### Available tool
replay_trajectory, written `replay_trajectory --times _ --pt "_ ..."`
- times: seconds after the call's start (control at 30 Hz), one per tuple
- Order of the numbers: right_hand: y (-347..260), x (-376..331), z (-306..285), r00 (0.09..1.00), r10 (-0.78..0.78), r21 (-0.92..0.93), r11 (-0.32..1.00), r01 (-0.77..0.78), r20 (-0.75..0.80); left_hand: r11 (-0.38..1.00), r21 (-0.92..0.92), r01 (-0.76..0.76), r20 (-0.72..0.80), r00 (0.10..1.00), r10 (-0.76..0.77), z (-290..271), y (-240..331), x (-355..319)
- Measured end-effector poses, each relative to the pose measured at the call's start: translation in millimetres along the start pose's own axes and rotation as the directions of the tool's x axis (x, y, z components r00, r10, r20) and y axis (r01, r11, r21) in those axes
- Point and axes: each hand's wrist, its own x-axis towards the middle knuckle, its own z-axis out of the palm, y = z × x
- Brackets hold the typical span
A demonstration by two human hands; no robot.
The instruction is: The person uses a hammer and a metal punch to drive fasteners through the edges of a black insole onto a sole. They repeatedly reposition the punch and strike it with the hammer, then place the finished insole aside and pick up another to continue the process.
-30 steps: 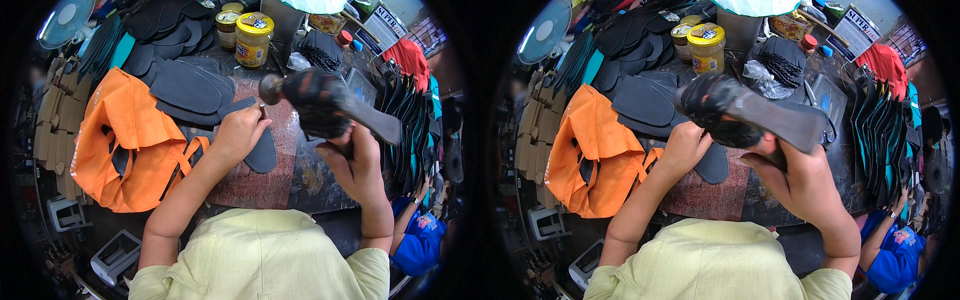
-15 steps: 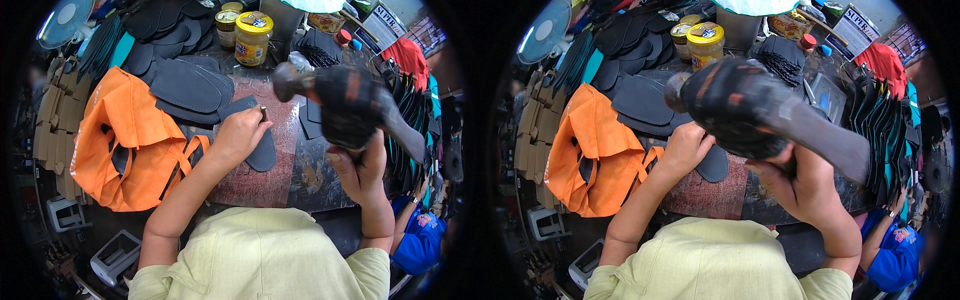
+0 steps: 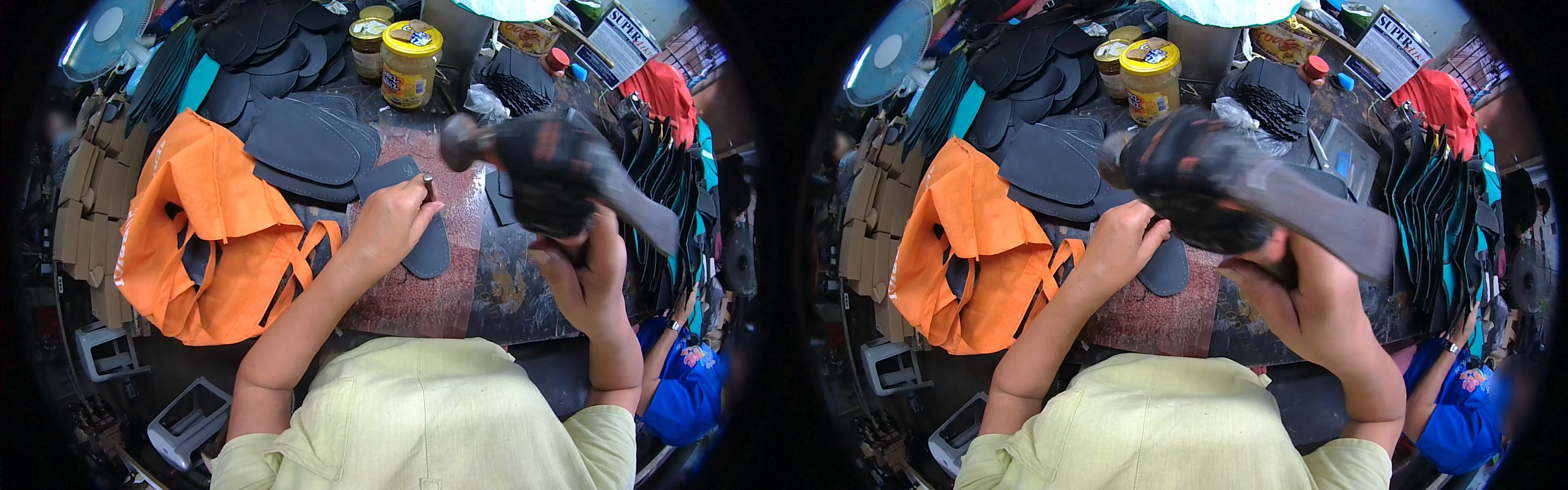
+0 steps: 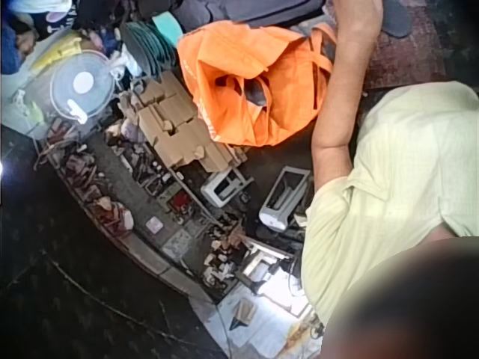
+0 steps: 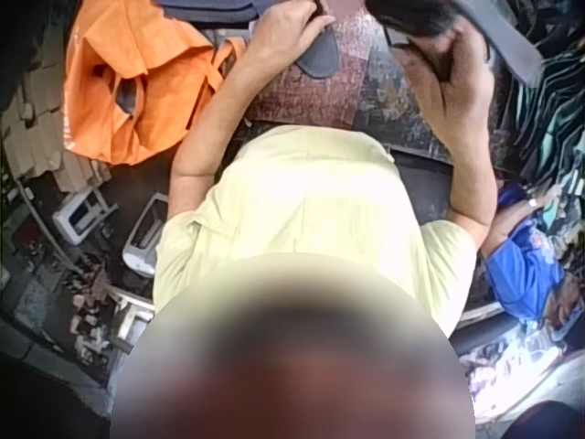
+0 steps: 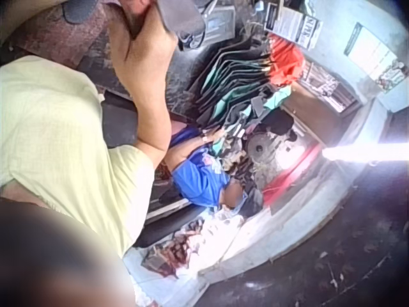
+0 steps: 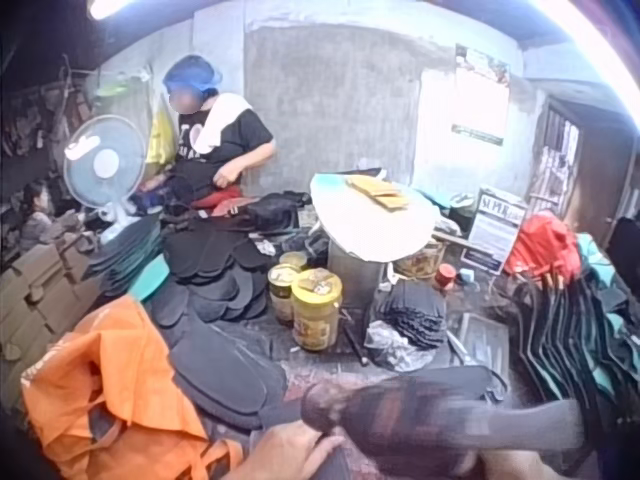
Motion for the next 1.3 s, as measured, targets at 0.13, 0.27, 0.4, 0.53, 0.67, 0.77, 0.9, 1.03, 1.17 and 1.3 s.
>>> replay_trajectory --times 0.13,0.27,0.4,0.53,0.67,0.77,0.9,1.03,1.17,1.3 --pt "7.5 -2.2 9.3 0.994 0.021 -0.136 0.991 -0.007 0.105 0.994 0.069 -0.086 -0.011 0.996 0.087 3.4 0.5 -2.8" --pt "5.9 -1.6 1.3 0.936 0.241 -0.358 0.923 -0.139 0.257 0.999 0.018 -0.036 -0.02 0.999 0.036 4.8 4.6 -6.3" --pt "3.0 -5.2 -10.6 0.96 0.165 -0.329 0.94 -0.085 0.224 0.999 0.001 0.043 0.013 0.999 -0.043 2.6 4.7 -5.0" --pt "9.0 -8.9 -5.6 0.989 -0.059 -0.035 0.997 0.065 0.134 0.999 -0.032 -0.001 0.016 1.0 0.002 3.0 2.1 -3.8" --pt "10.0 -8.7 1.1 0.966 0.043 -0.314 0.949 0.04 0.254 0.99 0.084 -0.111 0.005 0.994 0.111 6.6 4.2 -9.6" --pt "4.3 -7.8 -5.0 0.925 0.229 -0.384 0.918 -0.101 0.304 0.997 -0.028 -0.069 -0.026 0.997 0.069 8.9 6.5 -10.4" --pt "0.9 -12.2 -14.6 0.97 0.078 -0.254 0.967 -0.018 0.229 0.999 -0.041 -0.008 0.012 1.0 0.008 5.7 7.3 -10.4" --pt "4.6 -19.4 -5.2 0.992 0.056 0.087 0.994 -0.066 0.112 0.999 0.01 -0.044 0.019 0.999 0.044 5.6 7.9 -9.1" --pt "5.6 -14.6 -0.4 0.931 0.227 -0.407 0.908 -0.096 0.286 0.997 -0.01 -0.081 0.007 0.997 0.081 7.2 9.8 -12.1" --pt "-3.2 -12.4 -13.8 0.938 0.194 -0.39 0.918 -0.072 0.286 0.999 -0.047 -0.027 -0.004 1.0 0.027 7.6 11.4 -14.6"
